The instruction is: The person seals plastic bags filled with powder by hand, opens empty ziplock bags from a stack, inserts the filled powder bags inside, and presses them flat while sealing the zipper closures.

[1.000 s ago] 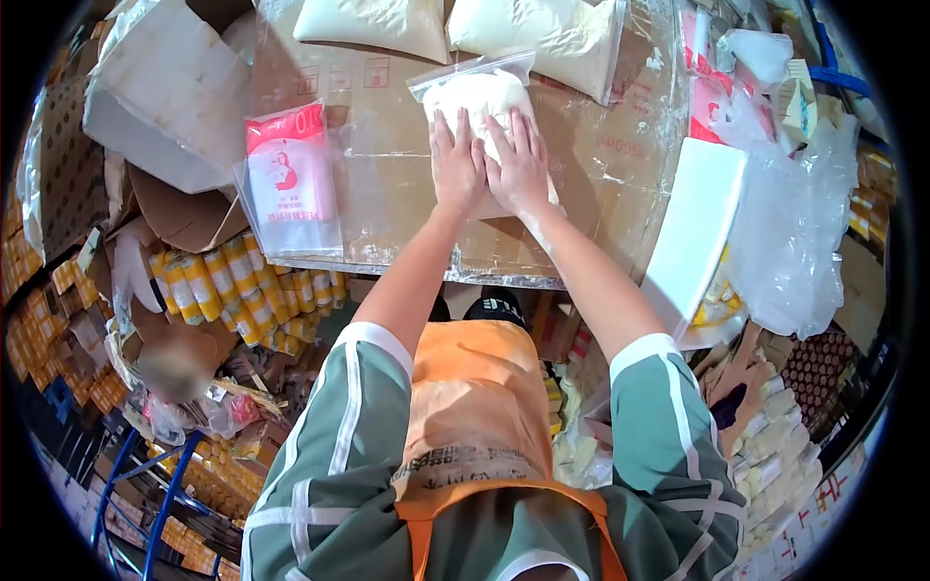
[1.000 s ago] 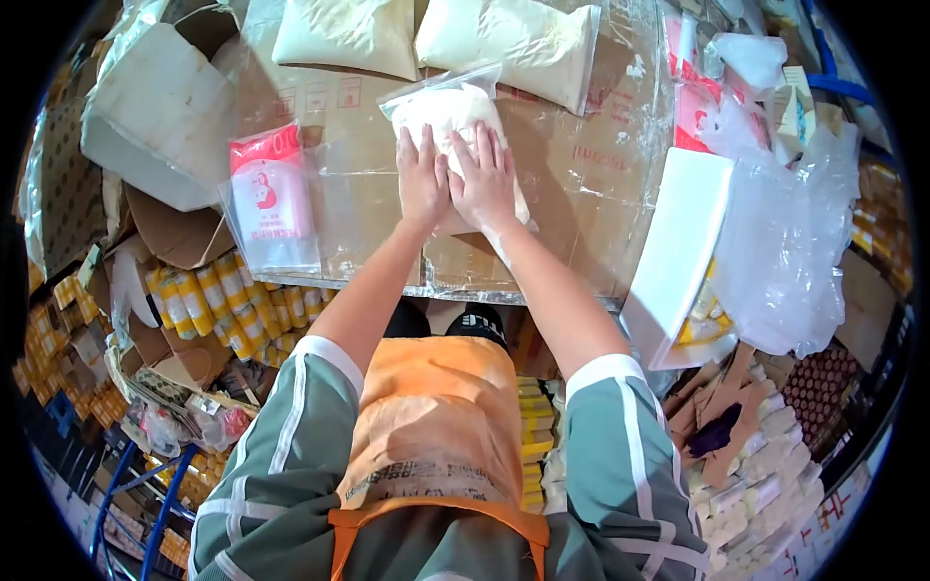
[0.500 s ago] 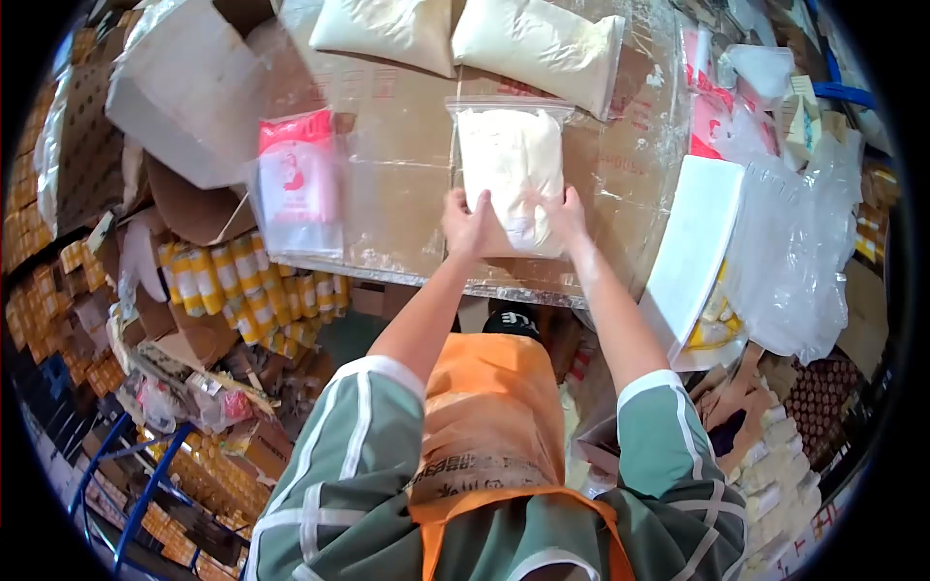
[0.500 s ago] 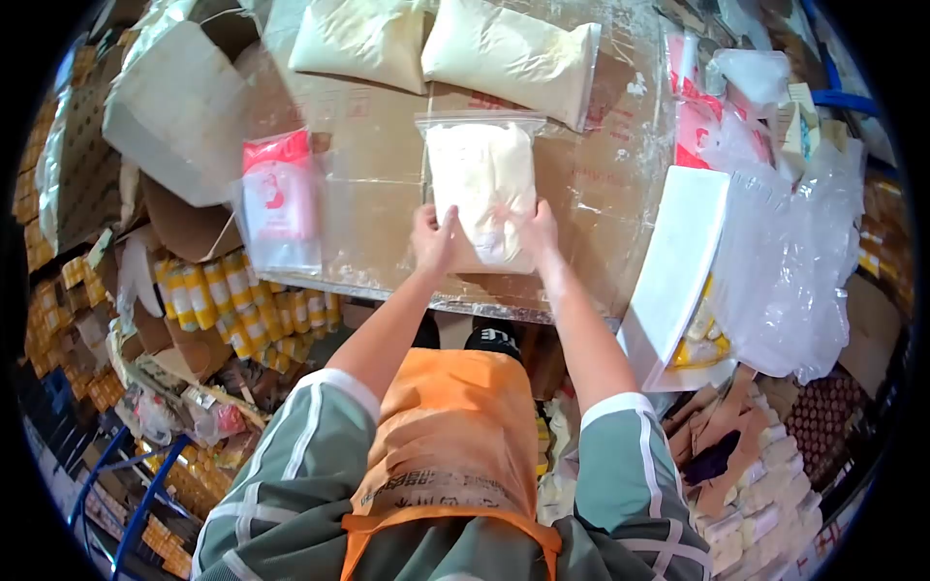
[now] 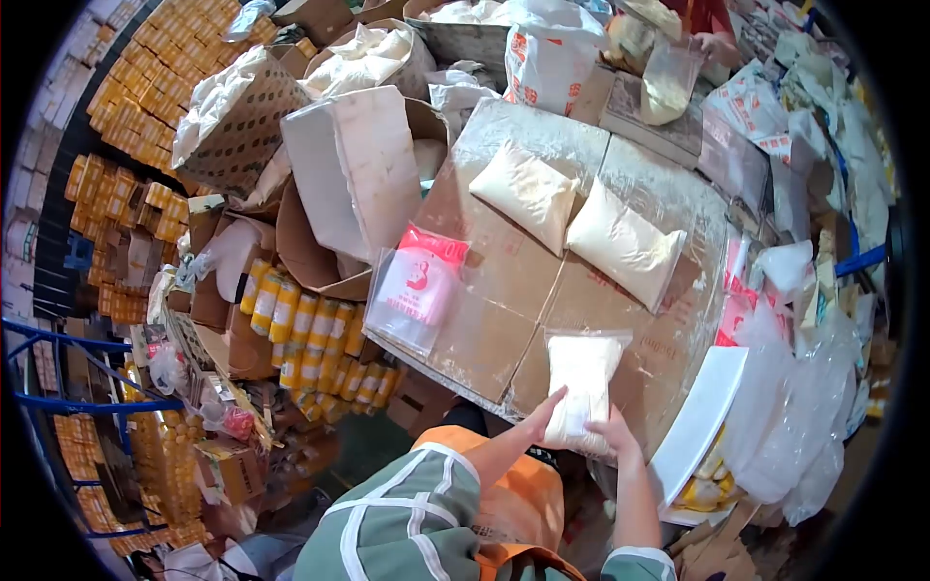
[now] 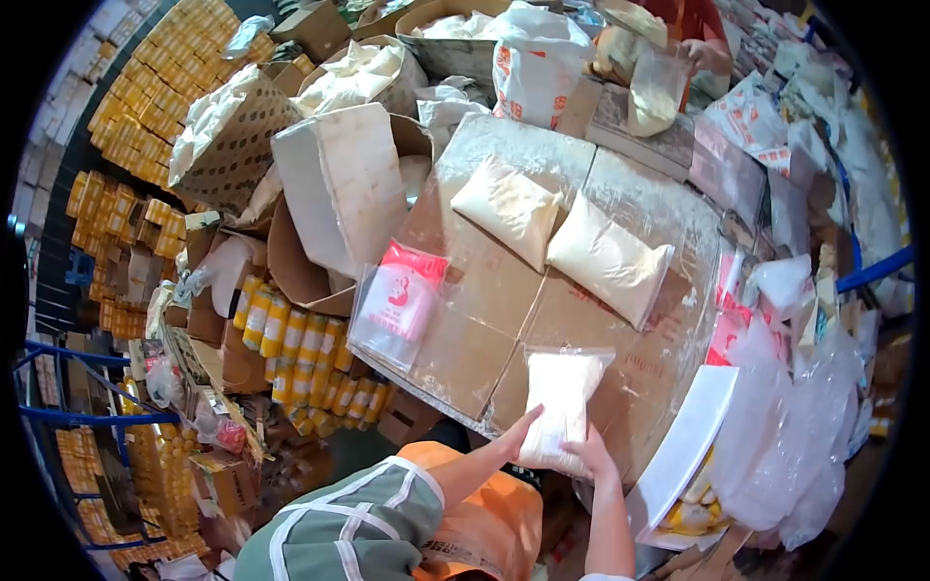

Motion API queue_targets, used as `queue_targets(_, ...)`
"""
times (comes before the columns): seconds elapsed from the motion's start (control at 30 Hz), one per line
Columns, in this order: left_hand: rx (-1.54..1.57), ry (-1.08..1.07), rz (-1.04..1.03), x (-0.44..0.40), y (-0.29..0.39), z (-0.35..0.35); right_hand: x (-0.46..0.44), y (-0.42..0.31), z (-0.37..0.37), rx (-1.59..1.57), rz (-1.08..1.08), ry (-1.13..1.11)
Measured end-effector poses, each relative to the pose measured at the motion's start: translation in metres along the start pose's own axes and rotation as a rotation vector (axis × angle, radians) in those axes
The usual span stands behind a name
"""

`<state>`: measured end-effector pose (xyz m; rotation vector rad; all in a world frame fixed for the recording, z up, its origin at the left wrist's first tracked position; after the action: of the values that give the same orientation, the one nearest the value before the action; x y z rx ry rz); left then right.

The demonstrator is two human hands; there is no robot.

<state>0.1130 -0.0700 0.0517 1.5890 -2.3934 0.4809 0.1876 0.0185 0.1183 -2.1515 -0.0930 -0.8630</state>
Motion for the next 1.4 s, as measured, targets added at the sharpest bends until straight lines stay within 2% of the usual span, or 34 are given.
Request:
queue_targets(0.07,0.001,0.032,0.017,0.008,0.002,-0.002,0.008,0.017,0.005,0.028,-0.005,0.023)
queue_targets(0.2,-0.094,0.115,0.062,0.035,0.041,-0.007,0.01,-0.005,-0.049,0.121,0.039,0.141)
queue_targets(0.27,-0.266,0.102,-0.041,0.044,0.084,-0.007,-0.006,-0.018,-0.068,0.152,0.065,0.253)
queue_targets(0.3,-0.338,0.171,-0.027,0.062,0.114,-0.025,-0.026,-0.032,-0.081,0.21,0.151,0.221)
queue_targets(0.37,-0.401,0.16,-0.141,0.096,0.182,-0.085,-0.065,-0.074,-0.115,0.282,0.205,0.221)
queue_targets(0.4,-0.553,0.154,-0.216,0.096,0.225,-0.077,-0.089,-0.104,-0.132,0.348,0.269,0.227)
queue_targets(0.43,-0.554,0.138,-0.268,0.116,0.269,-0.12,-0.122,-0.128,-0.138,0.355,0.268,0.159)
queue_targets(0.47,-0.694,0.089,-0.453,0.132,0.324,-0.151,-0.16,-0.158,-0.147,0.362,0.27,0.09)
queue_targets(0.5,-0.732,0.083,-0.445,0.15,0.374,-0.182,-0.185,-0.223,-0.187,0.329,0.373,0.039)
queue_targets(0.57,-0.908,0.059,-0.664,0.19,0.492,-0.255,-0.265,-0.333,-0.232,0.417,0.67,-0.069)
queue_targets(0.6,-1.015,0.009,-0.705,0.21,0.554,-0.292,-0.331,-0.378,-0.238,0.285,0.682,-0.105)
queue_targets(0.63,-1.466,0.327,-0.791,0.258,0.589,-0.358,-0.373,-0.439,-0.271,0.365,0.646,-0.084)
queue_targets(0.67,-1.873,0.892,-0.468,0.28,0.671,-0.365,-0.4,-0.493,-0.304,0.572,0.882,-0.092)
queue_targets(0.7,-1.892,0.661,-1.178,0.298,0.753,-0.371,-0.402,-0.527,-0.347,0.498,1.001,-0.238)
queue_targets(0.73,-1.5,0.953,-1.142,0.332,0.743,-0.403,-0.438,-0.547,-0.354,0.421,1.062,-0.25)
queue_targets(0.77,-1.486,0.666,-1.326,0.355,0.722,-0.438,-0.426,-0.55,-0.382,0.246,0.97,-0.276)
queue_targets(0.8,-1.44,0.363,-1.494,0.375,0.703,-0.456,-0.45,-0.546,-0.386,0.385,1.03,-0.22)
queue_targets(0.87,-1.586,0.29,-1.429,0.384,0.657,-0.431,-0.434,-0.506,-0.403,0.362,0.883,-0.24)
queue_targets(0.9,-1.609,0.23,-1.29,0.38,0.637,-0.387,-0.441,-0.471,-0.393,0.36,0.822,-0.262)
queue_targets(0.93,-1.965,0.271,-1.294,0.377,0.597,-0.356,-0.444,-0.437,-0.381,0.363,0.766,-0.289)
queue_targets(0.97,-1.612,0.297,-1.013,0.361,0.574,-0.293,-0.421,-0.404,-0.371,0.367,0.701,-0.259)
queue_targets(1.0,-1.769,0.539,-1.006,0.354,0.54,-0.249,-0.417,-0.357,-0.347,0.302,0.624,-0.214)
queue_targets(1.03,-1.797,0.615,-0.905,0.337,0.518,-0.18,-0.409,-0.304,-0.312,0.317,0.541,-0.16)
queue_targets(1.07,-1.81,0.887,-0.777,0.32,0.494,-0.098,-0.384,-0.254,-0.289,0.309,0.488,-0.056)
queue_targets(1.1,-1.869,1.089,-0.716,0.313,0.457,-0.062,-0.364,-0.191,-0.256,0.203,0.436,0.059)
queue_targets(1.13,-1.824,1.239,-0.517,0.298,0.426,-0.013,-0.325,-0.138,-0.235,0.21,0.287,0.175)
queue_targets(1.17,-1.791,1.314,-0.347,0.291,0.403,0.006,-0.292,-0.082,-0.208,0.373,0.169,0.104)
queue_targets(1.2,-1.755,1.373,-0.165,0.288,0.384,0.023,-0.246,-0.036,-0.197,0.165,0.095,0.244)
queue_targets(1.23,-1.711,1.435,-0.222,0.288,0.374,0.033,-0.203,0.009,-0.178,0.204,-0.018,0.304)
queue_targets(1.27,-1.661,1.496,-0.268,0.29,0.36,0.045,-0.159,0.04,-0.172,0.034,-0.093,0.399)
queue_targets(1.33,-1.8,1.593,-0.361,0.287,0.352,0.04,-0.086,0.063,-0.173,0.013,-0.295,0.534)
queue_targets(1.4,-1.909,1.499,-0.472,0.281,0.352,0.056,-0.038,0.077,-0.162,0.027,-0.207,0.496)
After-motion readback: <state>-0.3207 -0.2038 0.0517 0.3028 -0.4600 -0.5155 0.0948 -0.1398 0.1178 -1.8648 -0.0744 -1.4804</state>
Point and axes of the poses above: each hand's wrist, its own x-axis away from the middle knuckle, its own z-axis out of the back of the hand, y = z × x, the point moved 7 cm from there along -x, towards the middle knuckle, and after that the axes turned 12 degrees about -y, right-handed, at the moved point
